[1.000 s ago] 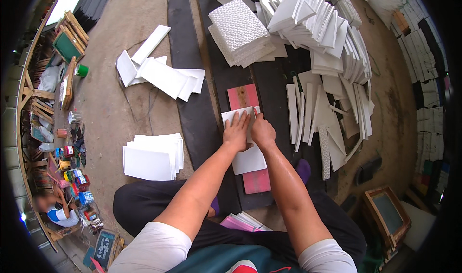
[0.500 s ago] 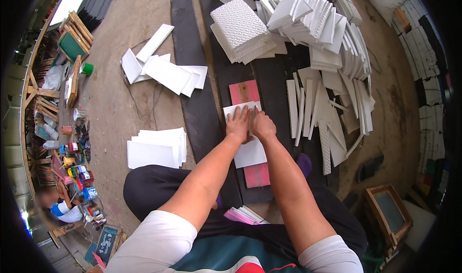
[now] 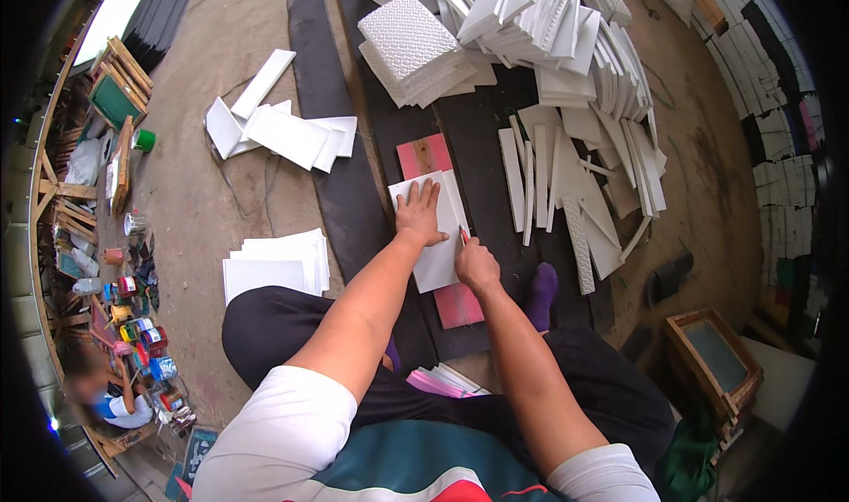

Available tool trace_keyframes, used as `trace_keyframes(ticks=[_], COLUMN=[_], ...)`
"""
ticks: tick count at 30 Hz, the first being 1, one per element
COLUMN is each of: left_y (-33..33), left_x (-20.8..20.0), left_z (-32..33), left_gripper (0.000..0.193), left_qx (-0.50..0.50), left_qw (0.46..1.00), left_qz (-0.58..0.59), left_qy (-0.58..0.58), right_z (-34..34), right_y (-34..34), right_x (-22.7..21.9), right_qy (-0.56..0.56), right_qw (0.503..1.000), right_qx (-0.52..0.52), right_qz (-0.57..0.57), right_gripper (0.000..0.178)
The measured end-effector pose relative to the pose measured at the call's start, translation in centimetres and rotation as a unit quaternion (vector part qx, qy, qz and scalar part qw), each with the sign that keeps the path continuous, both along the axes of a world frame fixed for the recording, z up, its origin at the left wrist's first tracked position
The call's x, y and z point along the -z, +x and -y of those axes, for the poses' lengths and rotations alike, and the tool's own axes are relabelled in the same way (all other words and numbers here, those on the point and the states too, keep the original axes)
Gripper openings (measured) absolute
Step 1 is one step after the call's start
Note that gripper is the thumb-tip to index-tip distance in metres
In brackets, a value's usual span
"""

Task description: The person sits on the floor and uses a utility knife to cut white foam sheets into smaller rectangular pieces. They repeatedly pick up a sheet, score it along a line, and separate the cut portion, stacking the finished pieces to the side.

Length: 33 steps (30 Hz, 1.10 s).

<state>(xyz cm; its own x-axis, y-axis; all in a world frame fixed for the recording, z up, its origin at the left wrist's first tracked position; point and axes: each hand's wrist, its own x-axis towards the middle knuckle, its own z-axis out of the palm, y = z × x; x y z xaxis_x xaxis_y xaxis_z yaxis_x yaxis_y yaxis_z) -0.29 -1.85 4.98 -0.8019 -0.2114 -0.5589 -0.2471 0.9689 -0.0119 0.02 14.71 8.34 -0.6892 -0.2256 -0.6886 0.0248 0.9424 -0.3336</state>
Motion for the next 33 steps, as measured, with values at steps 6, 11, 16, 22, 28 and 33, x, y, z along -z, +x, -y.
trace_keyframes(ticks=[6,11,16,22,28,33], left_y=[-0.2,-0.2,-0.2,-0.2,-0.2,0.2], left_x=[-0.1,0.0,-0.2,-0.4,-0.5,0.3], left_z=[-0.3,-0.1,0.0,-0.1,0.0,0.3], left_gripper=[0.13,0.13,0.131,0.128,0.128,0.129], left_qx=[0.002,0.002,0.004,-0.001,-0.015,-0.016], left_qw=[1.0,1.0,1.0,1.0,0.999,0.999], left_qz=[0.007,0.001,0.0,0.009,0.002,-0.018], left_qy=[-0.004,-0.004,0.002,0.004,0.032,0.038], right_z=[-3.6,-6.4,-7.8,1.2,5.2,6.2], right_y=[4.0,7.0,6.4,-2.6,-7.3,-7.4], right_x=[-0.6,-1.4,-1.2,0.7,3.0,3.4], right_qy=[0.018,0.016,-0.066,-0.131,-0.1,-0.077], right_qw=[1.0,0.999,0.995,0.982,0.986,0.991], right_qx=[-0.001,0.019,0.063,-0.004,-0.011,-0.027], right_qz=[0.016,0.042,-0.028,-0.135,-0.133,-0.106], right_gripper=[0.035,0.036,0.027,0.025,0.024,0.027])
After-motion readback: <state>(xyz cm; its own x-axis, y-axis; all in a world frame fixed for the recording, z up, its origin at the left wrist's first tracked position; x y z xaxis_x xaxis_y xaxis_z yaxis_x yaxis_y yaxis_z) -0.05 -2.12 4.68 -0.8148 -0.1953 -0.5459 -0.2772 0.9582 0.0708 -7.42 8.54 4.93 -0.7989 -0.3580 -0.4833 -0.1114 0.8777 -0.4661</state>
